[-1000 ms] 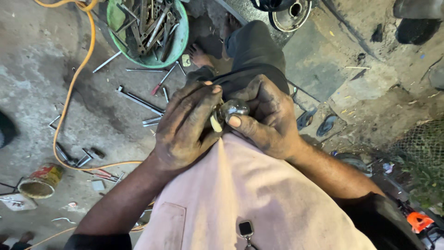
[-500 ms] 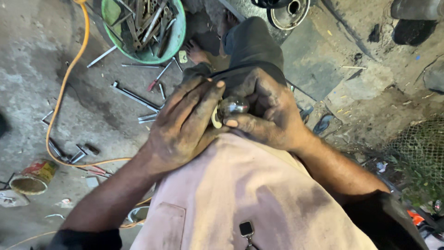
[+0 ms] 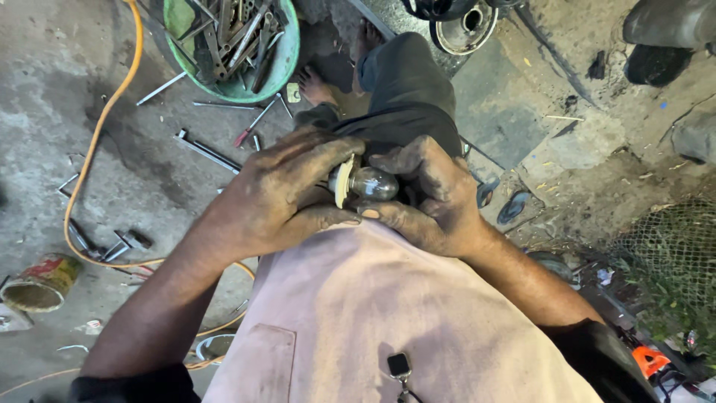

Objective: The person holds a round motorcycle headlight unit on their lap and uses a red-handled screwdriver to unscrew fasteners from the housing. They then separate the chrome rim and lens from the black shell, set the shell on the bench, and handle the bulb and wiring inside the reflector.

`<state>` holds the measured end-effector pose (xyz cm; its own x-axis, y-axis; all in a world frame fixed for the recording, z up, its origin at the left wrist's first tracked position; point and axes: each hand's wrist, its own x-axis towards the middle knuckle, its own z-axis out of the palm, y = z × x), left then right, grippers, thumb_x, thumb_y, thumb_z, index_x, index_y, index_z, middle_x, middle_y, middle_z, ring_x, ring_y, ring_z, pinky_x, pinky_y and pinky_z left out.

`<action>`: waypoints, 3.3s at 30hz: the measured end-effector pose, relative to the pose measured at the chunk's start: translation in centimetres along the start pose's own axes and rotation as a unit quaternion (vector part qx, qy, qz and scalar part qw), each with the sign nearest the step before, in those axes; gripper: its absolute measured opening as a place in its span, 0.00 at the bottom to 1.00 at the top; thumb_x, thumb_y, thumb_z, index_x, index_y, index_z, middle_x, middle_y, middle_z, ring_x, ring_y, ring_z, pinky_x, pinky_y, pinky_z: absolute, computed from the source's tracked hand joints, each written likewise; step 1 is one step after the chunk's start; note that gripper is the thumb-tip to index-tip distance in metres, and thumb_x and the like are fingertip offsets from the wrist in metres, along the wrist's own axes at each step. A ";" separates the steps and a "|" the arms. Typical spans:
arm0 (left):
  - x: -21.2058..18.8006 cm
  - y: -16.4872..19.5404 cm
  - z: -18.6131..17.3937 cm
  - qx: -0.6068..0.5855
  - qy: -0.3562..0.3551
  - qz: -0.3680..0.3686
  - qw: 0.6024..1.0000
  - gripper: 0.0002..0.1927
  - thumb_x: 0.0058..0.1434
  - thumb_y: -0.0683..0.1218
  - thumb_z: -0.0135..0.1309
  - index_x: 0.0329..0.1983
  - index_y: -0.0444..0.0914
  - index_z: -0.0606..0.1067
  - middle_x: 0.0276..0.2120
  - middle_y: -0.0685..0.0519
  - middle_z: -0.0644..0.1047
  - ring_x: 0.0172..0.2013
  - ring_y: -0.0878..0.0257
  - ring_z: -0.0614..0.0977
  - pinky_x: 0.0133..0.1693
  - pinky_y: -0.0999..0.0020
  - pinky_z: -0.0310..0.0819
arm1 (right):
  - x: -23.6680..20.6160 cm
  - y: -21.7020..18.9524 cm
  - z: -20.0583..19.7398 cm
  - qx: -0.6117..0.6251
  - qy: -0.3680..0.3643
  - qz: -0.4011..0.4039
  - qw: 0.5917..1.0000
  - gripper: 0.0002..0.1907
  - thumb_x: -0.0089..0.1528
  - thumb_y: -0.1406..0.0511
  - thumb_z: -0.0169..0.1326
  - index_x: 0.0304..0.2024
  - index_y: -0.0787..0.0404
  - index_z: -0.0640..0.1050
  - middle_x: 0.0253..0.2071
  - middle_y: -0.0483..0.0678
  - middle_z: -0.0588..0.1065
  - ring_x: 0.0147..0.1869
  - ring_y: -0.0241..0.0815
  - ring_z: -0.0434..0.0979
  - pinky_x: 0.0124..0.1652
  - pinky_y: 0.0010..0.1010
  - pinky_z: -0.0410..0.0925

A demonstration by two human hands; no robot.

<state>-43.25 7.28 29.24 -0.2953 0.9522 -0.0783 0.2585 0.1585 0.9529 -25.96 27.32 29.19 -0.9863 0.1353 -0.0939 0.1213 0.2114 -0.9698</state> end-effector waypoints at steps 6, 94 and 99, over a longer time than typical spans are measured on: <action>0.6 0.9 0.3 -0.003 0.006 -0.019 1.000 0.37 0.55 0.52 0.69 0.64 0.32 0.70 0.53 0.39 0.78 0.53 0.42 0.80 0.54 0.52 0.75 | -0.4 -0.1 0.4 0.190 0.010 0.112 0.975 0.22 0.65 0.64 0.66 0.53 0.67 0.69 0.49 0.50 0.77 0.53 0.34 0.77 0.54 0.26 0.73; 3.4 0.6 3.5 0.000 0.172 0.001 0.985 0.17 0.62 0.41 0.65 0.53 0.35 0.77 0.51 0.44 0.80 0.54 0.48 0.83 0.56 0.57 0.78 | 0.6 0.6 -1.4 0.497 0.107 0.266 0.819 0.19 0.70 0.59 0.56 0.55 0.67 0.71 0.44 0.53 0.74 0.42 0.43 0.78 0.36 0.32 0.73; 3.4 0.8 3.6 -0.020 0.166 -0.001 0.986 0.17 0.62 0.40 0.64 0.54 0.36 0.78 0.51 0.44 0.80 0.53 0.49 0.84 0.54 0.59 0.80 | 0.5 1.0 -1.4 0.522 0.100 0.258 0.807 0.14 0.72 0.61 0.56 0.52 0.65 0.71 0.39 0.53 0.74 0.37 0.44 0.78 0.34 0.31 0.72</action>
<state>-40.73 11.63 28.63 -0.5832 0.8122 0.0133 0.2232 0.1444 0.9640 -26.20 28.92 28.45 -0.7844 0.1201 -0.6085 0.2464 -0.8400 -0.4834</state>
